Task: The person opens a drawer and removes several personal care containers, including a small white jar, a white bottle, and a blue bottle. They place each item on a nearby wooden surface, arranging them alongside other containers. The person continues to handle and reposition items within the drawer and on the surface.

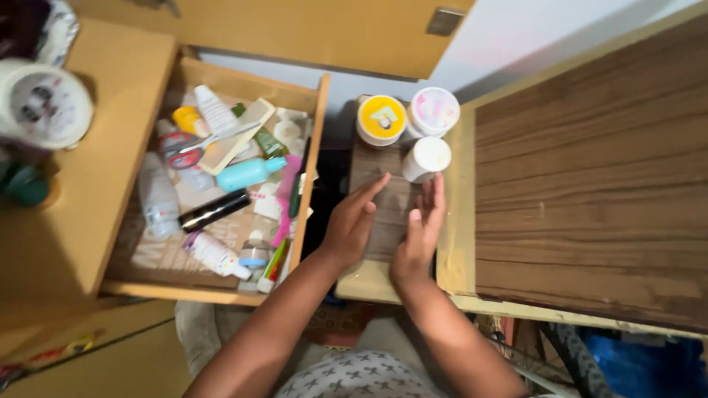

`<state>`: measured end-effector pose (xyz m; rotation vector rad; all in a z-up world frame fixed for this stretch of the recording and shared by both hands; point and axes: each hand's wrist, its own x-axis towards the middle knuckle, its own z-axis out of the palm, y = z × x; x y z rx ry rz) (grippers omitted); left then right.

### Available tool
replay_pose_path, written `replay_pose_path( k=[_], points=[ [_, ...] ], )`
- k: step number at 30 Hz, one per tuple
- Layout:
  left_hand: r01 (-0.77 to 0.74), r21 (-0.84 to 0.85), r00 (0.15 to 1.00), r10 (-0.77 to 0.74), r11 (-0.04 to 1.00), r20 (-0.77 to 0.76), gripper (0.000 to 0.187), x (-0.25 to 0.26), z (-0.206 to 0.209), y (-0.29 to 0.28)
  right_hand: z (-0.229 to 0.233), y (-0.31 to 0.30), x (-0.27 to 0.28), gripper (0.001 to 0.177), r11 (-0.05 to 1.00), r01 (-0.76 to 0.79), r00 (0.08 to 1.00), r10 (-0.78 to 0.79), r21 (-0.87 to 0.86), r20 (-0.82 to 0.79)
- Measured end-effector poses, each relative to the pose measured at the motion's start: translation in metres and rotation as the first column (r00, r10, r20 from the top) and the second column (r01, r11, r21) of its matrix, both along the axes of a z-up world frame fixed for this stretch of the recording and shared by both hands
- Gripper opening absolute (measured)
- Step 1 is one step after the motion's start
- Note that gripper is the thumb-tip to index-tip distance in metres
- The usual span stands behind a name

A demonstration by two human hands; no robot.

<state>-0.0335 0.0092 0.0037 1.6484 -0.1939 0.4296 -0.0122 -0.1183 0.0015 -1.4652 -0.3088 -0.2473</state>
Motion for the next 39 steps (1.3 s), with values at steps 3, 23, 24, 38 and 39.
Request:
replay_pose_path(
  k=[3,23,24,38,39],
  points=[
    [-0.038,0.041,0.999,0.039,0.998,-0.024,0.050,-0.026,-0.008,0.014,0.010,0.005,-0.006,0.061,0.998,-0.045,0.998,0.047,-0.038,0.035],
    [-0.502,-0.111,0.846,0.460,0.858,-0.269,0.050,-0.169,0.017,0.146,0.031,0.047,-0.021,0.042,0.679,-0.280,0.804,0.553,-0.679,0.221],
    [-0.514,-0.136,0.840,0.466,0.847,-0.277,0.049,-0.169,0.018,0.151,0.033,0.053,-0.022,0.043,0.663,-0.281,0.778,0.580,-0.694,0.239],
    [-0.540,0.592,0.698,0.711,0.598,-0.081,0.074,-0.136,-0.048,0.167,-0.016,0.145,0.026,0.052,0.587,-0.307,0.701,0.671,-0.749,0.239],
    [-0.563,0.575,0.686,0.723,0.594,-0.075,0.070,-0.137,-0.044,0.166,-0.015,0.144,0.027,0.052,0.586,-0.329,0.723,0.660,-0.740,0.201]
  ],
)
